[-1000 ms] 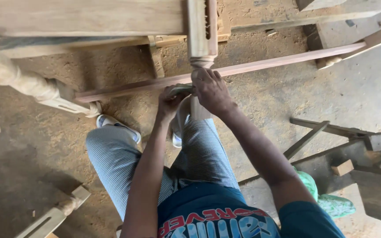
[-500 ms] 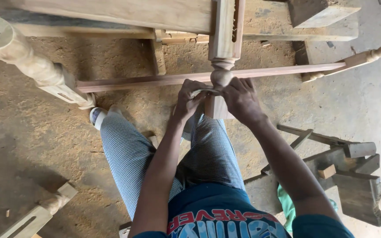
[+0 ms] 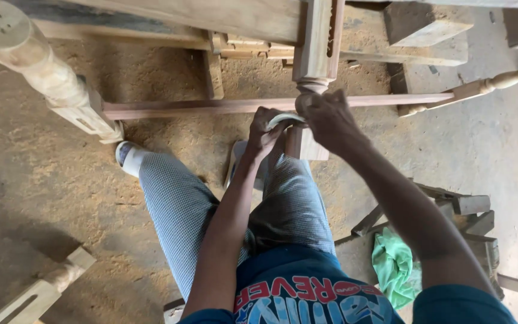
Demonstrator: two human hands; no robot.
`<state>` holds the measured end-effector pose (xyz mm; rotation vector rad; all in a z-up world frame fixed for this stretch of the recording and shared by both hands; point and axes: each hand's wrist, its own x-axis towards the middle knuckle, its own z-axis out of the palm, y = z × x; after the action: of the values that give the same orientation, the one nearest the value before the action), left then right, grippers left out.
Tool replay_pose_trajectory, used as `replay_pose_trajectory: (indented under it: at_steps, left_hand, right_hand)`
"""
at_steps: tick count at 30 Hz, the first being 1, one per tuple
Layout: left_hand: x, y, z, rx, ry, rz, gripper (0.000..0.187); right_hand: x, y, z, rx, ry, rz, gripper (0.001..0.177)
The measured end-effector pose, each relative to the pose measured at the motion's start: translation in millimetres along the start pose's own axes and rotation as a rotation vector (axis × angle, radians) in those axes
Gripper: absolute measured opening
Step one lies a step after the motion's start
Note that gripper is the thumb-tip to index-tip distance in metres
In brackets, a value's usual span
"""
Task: Sanding a carved wooden furniture leg by hand with sandpaper to smooth the surface.
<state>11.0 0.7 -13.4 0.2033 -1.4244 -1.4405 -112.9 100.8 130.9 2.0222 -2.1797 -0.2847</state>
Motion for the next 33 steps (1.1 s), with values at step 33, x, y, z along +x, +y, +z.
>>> replay_pose_trajectory:
  at_steps: [33]
  left_hand:
    - [-20.3,-26.2,0.7,0.199,-0.057,-0.167,0.008]
  right_hand:
    - [38.4,-37.7,-5.5,-0.564,-0.304,-0.068,0.014]
